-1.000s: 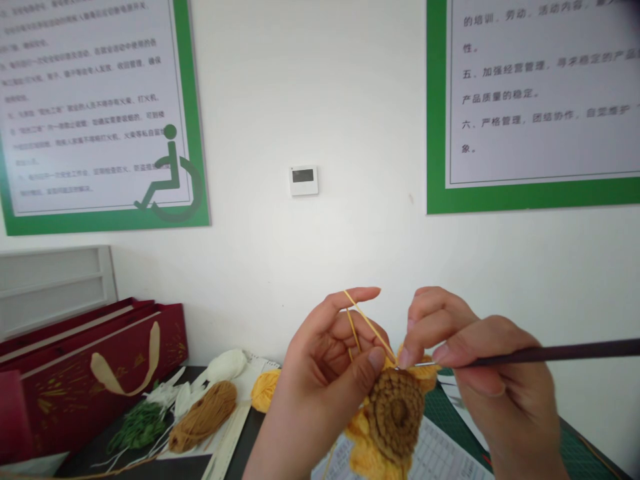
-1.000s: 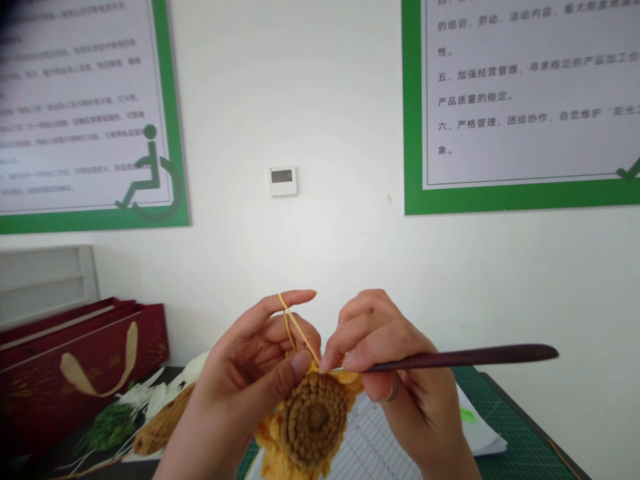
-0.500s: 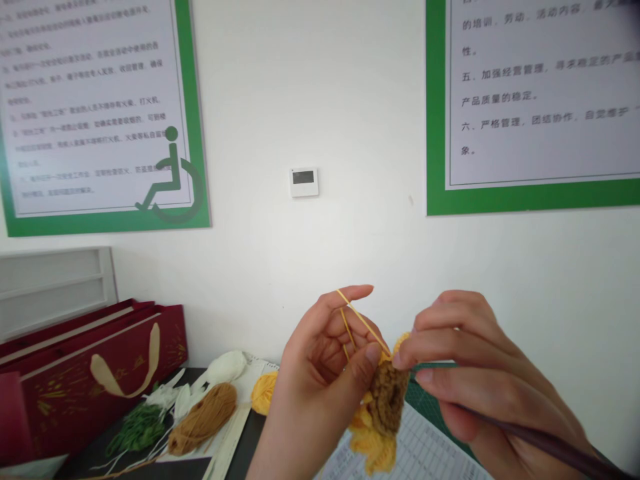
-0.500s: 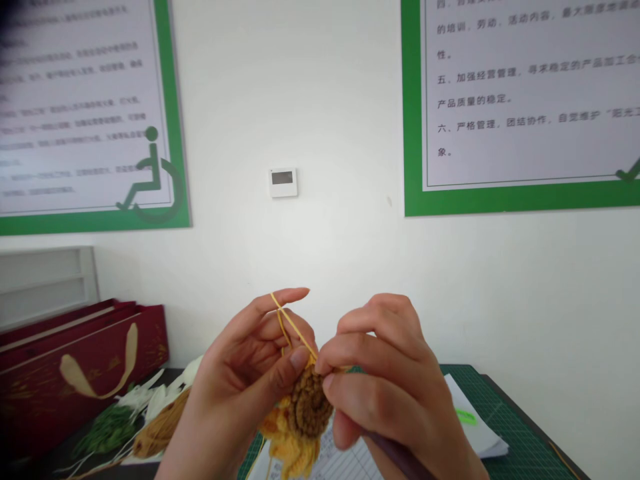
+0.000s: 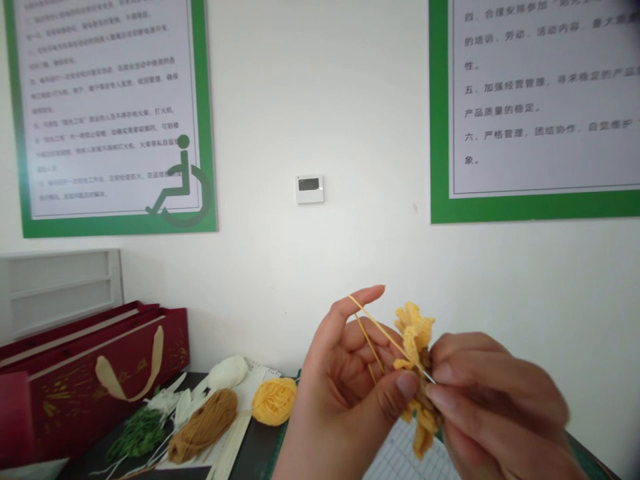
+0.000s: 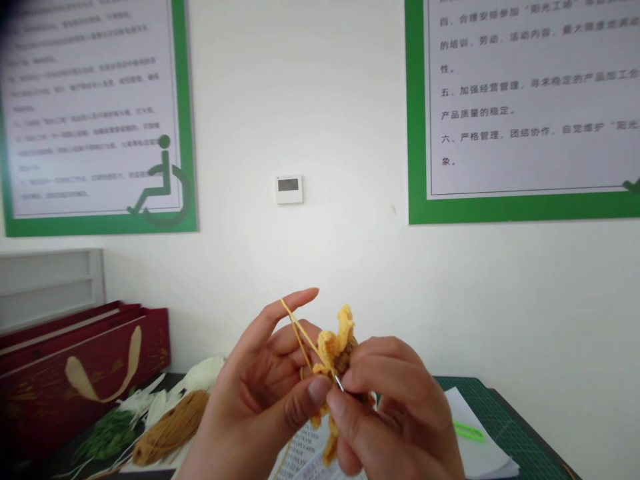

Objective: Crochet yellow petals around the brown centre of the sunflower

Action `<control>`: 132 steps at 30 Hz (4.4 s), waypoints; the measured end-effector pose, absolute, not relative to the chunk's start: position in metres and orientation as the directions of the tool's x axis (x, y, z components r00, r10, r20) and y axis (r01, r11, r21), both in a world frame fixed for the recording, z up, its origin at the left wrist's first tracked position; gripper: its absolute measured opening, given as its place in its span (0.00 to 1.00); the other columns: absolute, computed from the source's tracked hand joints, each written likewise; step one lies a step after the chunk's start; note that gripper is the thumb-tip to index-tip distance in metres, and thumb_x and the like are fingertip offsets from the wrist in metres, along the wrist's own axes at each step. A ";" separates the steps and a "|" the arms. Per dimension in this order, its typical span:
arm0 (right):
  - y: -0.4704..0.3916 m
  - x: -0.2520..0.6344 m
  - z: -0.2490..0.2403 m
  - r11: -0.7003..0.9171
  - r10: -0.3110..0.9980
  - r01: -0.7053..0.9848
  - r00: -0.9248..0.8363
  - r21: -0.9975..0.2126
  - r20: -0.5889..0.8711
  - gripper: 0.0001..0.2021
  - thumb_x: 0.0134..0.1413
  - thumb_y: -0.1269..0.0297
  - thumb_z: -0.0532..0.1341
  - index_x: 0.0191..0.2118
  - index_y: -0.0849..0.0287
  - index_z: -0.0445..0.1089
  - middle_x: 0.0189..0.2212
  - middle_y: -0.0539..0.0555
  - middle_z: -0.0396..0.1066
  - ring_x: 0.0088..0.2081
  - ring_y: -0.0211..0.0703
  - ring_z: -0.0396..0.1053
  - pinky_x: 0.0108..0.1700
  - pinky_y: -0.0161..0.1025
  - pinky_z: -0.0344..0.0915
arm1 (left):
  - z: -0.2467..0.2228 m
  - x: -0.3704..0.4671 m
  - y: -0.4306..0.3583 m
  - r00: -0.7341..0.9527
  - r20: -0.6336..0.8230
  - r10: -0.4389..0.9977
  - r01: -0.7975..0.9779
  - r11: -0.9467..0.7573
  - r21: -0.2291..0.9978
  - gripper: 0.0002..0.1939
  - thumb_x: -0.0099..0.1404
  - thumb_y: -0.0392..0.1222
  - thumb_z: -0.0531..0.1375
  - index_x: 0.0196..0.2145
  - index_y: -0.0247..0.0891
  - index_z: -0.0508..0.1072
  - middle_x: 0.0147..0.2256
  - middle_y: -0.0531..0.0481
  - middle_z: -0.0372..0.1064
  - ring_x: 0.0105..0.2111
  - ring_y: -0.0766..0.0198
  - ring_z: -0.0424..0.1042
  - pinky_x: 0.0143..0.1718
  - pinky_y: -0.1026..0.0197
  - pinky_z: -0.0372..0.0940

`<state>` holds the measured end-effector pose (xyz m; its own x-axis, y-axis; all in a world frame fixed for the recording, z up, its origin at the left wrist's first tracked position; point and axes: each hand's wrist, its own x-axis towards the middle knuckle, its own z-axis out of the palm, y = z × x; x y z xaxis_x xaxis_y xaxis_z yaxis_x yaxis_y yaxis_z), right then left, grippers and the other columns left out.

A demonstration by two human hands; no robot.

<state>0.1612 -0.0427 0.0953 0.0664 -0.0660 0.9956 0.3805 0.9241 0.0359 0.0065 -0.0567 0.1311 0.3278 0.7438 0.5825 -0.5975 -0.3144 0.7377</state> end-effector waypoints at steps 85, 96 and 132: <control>-0.027 0.128 0.106 0.757 0.518 -0.536 0.141 -0.374 0.844 0.07 0.66 0.58 0.64 0.36 0.52 0.70 0.25 0.46 0.63 0.29 0.38 0.63 0.30 0.35 0.64 | 0.135 -0.009 -0.046 0.343 0.568 0.748 -0.539 -0.339 0.771 0.41 0.60 0.31 0.72 0.67 0.45 0.64 0.35 0.53 0.74 0.27 0.69 0.69 0.27 0.65 0.60; -0.031 0.124 0.107 0.800 0.456 -0.525 0.217 -0.291 0.863 0.06 0.66 0.59 0.64 0.37 0.52 0.71 0.24 0.46 0.61 0.28 0.39 0.62 0.30 0.37 0.64 | 0.136 0.002 -0.053 0.284 0.474 0.834 -0.632 -0.209 0.746 0.41 0.56 0.33 0.76 0.64 0.42 0.67 0.32 0.53 0.76 0.30 0.66 0.73 0.35 0.63 0.66; -0.043 0.134 0.108 0.516 0.711 -0.678 0.000 -0.523 0.703 0.17 0.72 0.57 0.54 0.29 0.55 0.62 0.22 0.45 0.51 0.23 0.36 0.49 0.27 0.35 0.54 | 0.128 -0.001 -0.042 0.462 0.636 0.619 -0.677 -0.218 0.703 0.37 0.55 0.26 0.73 0.60 0.46 0.74 0.31 0.53 0.74 0.30 0.67 0.72 0.29 0.67 0.62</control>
<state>0.1344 -0.0426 0.1078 -0.0002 0.7112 0.7030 -0.6783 0.5164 -0.5227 -0.0010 -0.0417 0.1283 0.4617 0.6186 0.6358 -0.6767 -0.2178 0.7033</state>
